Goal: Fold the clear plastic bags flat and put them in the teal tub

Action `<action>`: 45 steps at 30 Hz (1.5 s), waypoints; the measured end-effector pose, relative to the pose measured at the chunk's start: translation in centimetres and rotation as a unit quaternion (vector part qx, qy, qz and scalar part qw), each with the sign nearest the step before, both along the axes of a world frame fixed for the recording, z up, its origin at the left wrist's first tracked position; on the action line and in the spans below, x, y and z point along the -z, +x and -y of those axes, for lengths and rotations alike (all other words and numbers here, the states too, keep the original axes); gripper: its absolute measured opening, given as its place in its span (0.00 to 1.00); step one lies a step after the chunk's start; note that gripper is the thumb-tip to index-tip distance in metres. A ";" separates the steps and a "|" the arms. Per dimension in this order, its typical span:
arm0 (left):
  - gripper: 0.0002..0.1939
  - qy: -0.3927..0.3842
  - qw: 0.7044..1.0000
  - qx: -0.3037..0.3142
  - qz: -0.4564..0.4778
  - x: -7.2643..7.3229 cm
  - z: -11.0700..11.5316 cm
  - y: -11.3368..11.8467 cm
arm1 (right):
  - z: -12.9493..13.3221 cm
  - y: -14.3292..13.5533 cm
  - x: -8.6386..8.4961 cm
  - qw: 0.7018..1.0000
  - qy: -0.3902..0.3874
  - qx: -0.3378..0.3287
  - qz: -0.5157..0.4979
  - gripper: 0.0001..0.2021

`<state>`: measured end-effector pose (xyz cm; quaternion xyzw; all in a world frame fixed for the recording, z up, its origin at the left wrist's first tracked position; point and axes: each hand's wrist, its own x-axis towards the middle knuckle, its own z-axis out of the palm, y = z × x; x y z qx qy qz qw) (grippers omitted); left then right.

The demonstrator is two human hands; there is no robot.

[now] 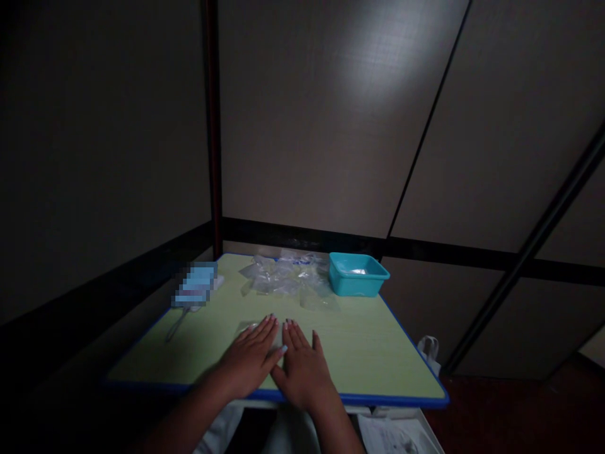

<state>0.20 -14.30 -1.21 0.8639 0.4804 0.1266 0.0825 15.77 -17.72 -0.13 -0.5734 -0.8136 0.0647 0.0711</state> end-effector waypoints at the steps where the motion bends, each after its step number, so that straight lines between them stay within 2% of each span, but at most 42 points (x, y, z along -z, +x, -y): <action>1: 0.33 0.009 1.000 -0.003 -0.005 0.3 -0.3 -0.6 | 0.0 0.0 0.0 1.000 -0.001 0.000 -0.001 0.34; 7: 0.32 0.043 0.999 -0.026 -0.020 1.2 -1.5 -3.6 | -0.1 0.0 0.1 1.000 -0.008 0.000 -0.007 0.36; 11: 0.32 0.052 0.998 -0.032 -0.023 1.3 -1.6 -4.0 | 0.2 0.6 0.0 0.999 0.010 -0.010 -0.032 0.34; 16: 0.31 0.053 0.998 -0.037 -0.016 1.3 -1.4 -3.8 | 1.3 3.2 -0.8 0.998 0.062 0.006 -0.026 0.25; 20: 0.31 0.053 0.998 -0.036 -0.006 1.2 -1.3 -3.8 | 2.2 4.2 -2.3 0.995 0.090 -0.043 0.015 0.18; 24: 0.29 0.050 0.998 -0.037 0.000 1.2 -1.4 -3.7 | 2.2 3.8 -3.4 0.990 0.098 -0.101 0.031 0.17; 33: 0.26 0.056 0.998 -0.032 0.013 1.6 -1.5 -3.9 | 0.5 3.1 -3.7 0.981 0.095 -0.167 0.015 0.19; 39: 0.30 0.054 0.997 -0.043 0.022 1.2 -1.1 -4.0 | 0.3 3.1 -3.5 0.981 0.085 -0.174 -0.010 0.20; 42: 0.38 0.077 0.996 -0.043 0.031 0.8 -0.8 -3.9 | 0.6 3.1 -3.5 0.981 0.085 -0.171 -0.023 0.20; 45: 0.46 0.083 0.996 -0.003 0.042 0.1 -0.8 -3.4 | 0.6 3.1 -3.3 0.979 0.095 -0.171 -0.054 0.19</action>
